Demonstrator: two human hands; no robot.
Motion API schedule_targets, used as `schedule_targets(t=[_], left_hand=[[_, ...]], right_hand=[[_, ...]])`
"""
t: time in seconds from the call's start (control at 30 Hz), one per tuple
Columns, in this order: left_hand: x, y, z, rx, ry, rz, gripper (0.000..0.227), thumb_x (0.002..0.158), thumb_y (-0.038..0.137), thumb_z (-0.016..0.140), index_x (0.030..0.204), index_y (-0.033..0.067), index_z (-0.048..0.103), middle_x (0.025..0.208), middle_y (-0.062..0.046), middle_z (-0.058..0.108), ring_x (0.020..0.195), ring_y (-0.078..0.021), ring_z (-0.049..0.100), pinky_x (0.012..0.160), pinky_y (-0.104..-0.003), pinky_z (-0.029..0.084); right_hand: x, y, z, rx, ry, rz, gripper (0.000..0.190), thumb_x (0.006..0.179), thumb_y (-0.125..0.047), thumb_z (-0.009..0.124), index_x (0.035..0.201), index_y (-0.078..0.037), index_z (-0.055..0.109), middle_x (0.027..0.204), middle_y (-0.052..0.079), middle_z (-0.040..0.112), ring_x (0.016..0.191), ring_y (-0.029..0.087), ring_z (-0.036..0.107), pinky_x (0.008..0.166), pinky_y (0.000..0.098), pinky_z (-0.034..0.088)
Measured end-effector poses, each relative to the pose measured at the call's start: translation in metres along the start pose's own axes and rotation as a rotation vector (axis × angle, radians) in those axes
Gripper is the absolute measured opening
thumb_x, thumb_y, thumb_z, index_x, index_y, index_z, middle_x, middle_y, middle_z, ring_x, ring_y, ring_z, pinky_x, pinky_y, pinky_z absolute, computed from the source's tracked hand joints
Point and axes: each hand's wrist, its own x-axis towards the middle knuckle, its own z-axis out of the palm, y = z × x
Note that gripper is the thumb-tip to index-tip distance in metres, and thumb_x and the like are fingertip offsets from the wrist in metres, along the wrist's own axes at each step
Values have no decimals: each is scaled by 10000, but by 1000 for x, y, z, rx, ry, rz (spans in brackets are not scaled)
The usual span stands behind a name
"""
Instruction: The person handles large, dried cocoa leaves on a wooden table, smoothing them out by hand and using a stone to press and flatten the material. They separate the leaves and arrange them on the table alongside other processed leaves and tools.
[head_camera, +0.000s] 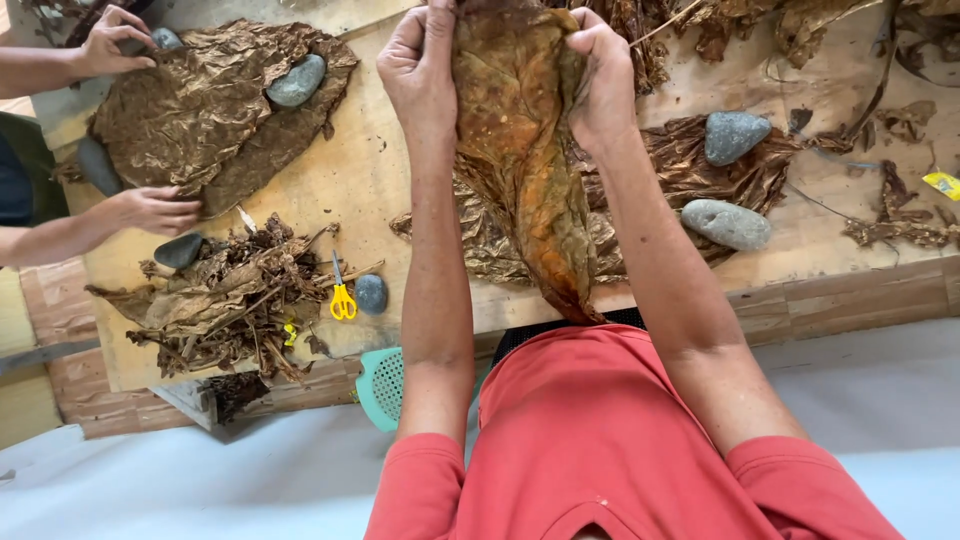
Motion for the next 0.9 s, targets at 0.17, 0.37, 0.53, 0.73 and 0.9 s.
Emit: schedule_targets(t=[0.17,0.37,0.53,0.73,0.9], left_hand=[[-10,-6,11,177,-90,-14,318,929,420,688,862,116,751,728,35,656,655,-58,546,539,-196,468],[-11,2,7,60,-53,-57,329,902,436,719,844,113,757,734,6,693,679,-82,608,560,-229,535],[-8,5,-7,-18,-132,-73,279,897,396,772,857,122,736,701,79,573,667,-45,522,580,-224,483],[9,10,0,76,-491,27,517,836,341,930,1172,106,615,1011,-65,730,889,-202,761,774,-344,681],[21,7,11,189,-336,168,224,907,307,806,967,104,735,896,-22,768,808,-156,732,711,-297,634]], right_hand=[[-20,-4,20,-795,-254,-639,520,1020,-251,810,1370,-62,475,1269,146,649,1193,278,648,1052,426,571],[16,-1,-2,-412,-53,-631,235,939,-14,856,1040,-21,644,1063,188,756,920,220,684,761,261,610],[20,-7,2,-253,185,-342,235,802,-215,766,915,-124,581,1034,78,587,997,218,546,957,495,487],[4,-12,28,-393,-146,-433,198,1003,-218,650,1003,-49,752,987,120,771,923,242,763,794,396,704],[8,-13,26,-511,-198,-521,237,1088,-175,662,858,-116,674,770,-71,548,714,57,432,699,233,403]])
